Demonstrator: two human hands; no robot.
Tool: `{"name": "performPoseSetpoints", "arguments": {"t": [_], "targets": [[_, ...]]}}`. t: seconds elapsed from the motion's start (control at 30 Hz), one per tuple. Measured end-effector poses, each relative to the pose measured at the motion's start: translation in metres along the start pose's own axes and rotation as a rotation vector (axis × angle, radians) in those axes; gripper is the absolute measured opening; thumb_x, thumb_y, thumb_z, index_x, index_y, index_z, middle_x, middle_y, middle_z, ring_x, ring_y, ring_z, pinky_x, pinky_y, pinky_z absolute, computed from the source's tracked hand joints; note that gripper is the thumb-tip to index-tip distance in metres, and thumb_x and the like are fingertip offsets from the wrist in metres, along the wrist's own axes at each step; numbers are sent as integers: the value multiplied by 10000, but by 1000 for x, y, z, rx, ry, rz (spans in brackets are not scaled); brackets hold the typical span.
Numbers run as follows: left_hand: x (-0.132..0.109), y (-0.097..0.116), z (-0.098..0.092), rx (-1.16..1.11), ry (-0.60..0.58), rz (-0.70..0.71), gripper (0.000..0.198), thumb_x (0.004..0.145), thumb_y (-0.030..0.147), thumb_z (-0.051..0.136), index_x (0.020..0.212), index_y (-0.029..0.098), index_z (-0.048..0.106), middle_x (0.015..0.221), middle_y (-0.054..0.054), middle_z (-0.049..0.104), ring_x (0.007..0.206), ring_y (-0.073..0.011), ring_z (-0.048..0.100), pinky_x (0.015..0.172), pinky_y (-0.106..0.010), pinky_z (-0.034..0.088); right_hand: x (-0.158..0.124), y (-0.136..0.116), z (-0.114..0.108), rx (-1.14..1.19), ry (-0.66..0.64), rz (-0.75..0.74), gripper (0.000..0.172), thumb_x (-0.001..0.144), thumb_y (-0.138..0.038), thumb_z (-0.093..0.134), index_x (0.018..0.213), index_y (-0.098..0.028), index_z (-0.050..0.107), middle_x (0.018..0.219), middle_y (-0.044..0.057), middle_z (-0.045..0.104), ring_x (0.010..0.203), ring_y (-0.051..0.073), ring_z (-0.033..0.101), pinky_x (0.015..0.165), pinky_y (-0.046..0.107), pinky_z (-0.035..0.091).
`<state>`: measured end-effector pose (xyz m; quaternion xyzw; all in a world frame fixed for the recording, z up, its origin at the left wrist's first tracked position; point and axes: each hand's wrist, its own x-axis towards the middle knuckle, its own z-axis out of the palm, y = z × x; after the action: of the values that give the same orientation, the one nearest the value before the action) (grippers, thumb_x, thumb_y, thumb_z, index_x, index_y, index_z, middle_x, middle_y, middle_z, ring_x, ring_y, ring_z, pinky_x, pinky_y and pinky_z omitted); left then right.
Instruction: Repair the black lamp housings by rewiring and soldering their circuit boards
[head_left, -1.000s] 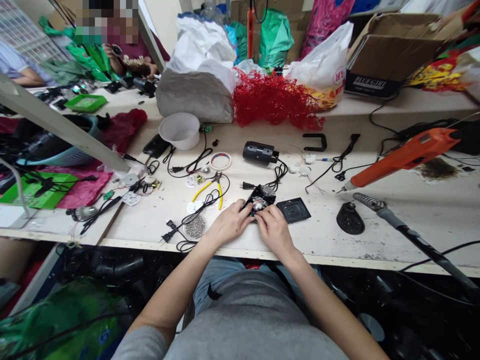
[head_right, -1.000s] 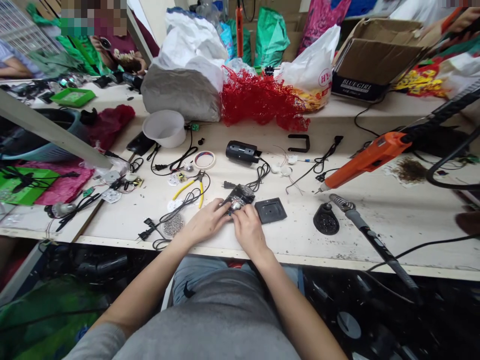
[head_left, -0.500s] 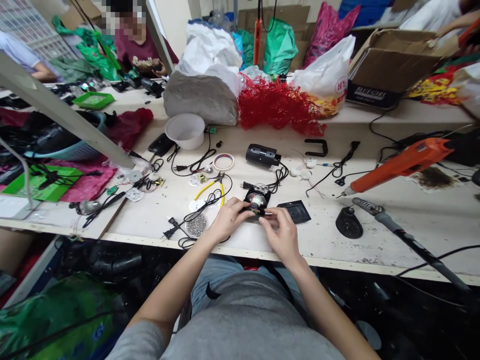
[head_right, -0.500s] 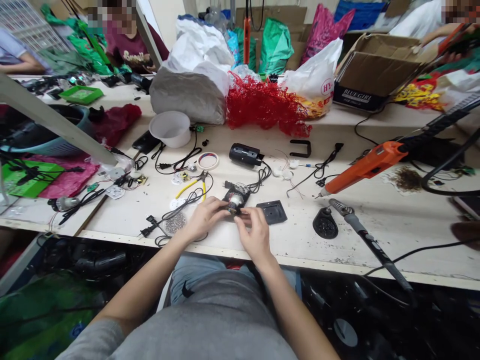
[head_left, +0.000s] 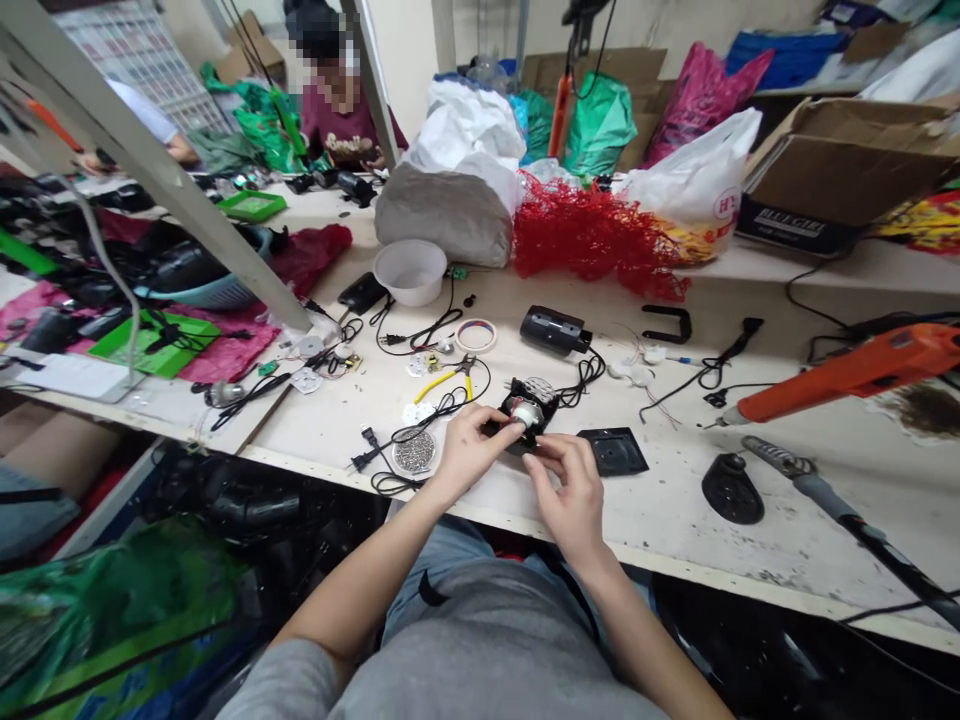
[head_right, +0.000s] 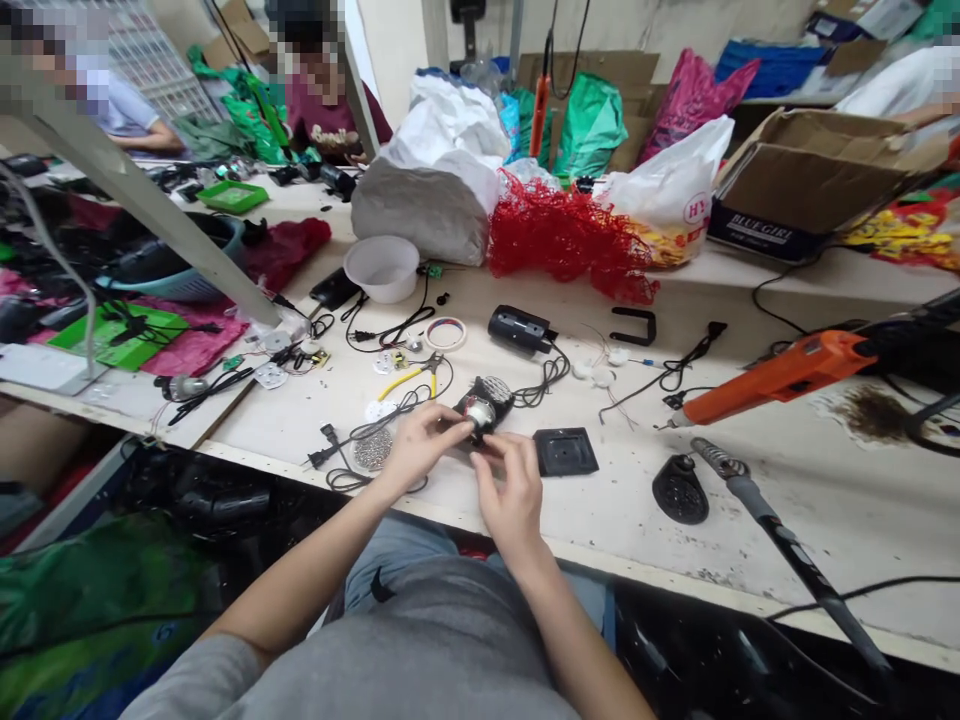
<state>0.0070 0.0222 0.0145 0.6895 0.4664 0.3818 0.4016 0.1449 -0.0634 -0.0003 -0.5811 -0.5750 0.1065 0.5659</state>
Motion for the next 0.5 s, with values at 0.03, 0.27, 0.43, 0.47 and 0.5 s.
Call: {"name": "performPoseSetpoints", "arguments": {"t": [0.03,0.27,0.43,0.47,0.5], "targets": [[-1,0,1,-21,44,-18,149,779,356,781,793,211,749,794,-15,672,710,-149,597,641,-263,476,0,-3,1,-3,-14,-27,156,927,-192,613,1081,-211,629,1033,87,596,896,176,679,726,313,668],[3,13,-47,-70,220,-39,148,705,314,826,769,200,756,781,-16,669,739,-158,607,655,-270,481,-5,-14,-3,19,-103,-110,137,935,-243,613,1068,-218,634,1026,92,623,882,201,682,697,342,663],[2,38,-146,-222,437,-50,242,616,355,848,733,174,738,726,-10,687,665,-145,617,622,-270,500,-17,13,-18,-33,-164,-117,222,935,-397,612,1021,-198,659,976,103,658,763,206,675,669,368,629],[1,43,-167,-249,510,-55,264,579,357,856,707,167,723,686,1,675,622,-138,610,596,-265,501,-20,19,-20,-46,-175,-112,254,929,-428,612,1011,-193,665,965,105,662,732,205,672,653,366,624],[0,48,-187,-272,584,-61,283,550,358,857,692,162,710,650,11,660,585,-131,600,572,-259,499,-23,24,-22,-57,-181,-102,285,919,-460,615,994,-190,671,950,105,666,702,203,669,629,360,620]]}}
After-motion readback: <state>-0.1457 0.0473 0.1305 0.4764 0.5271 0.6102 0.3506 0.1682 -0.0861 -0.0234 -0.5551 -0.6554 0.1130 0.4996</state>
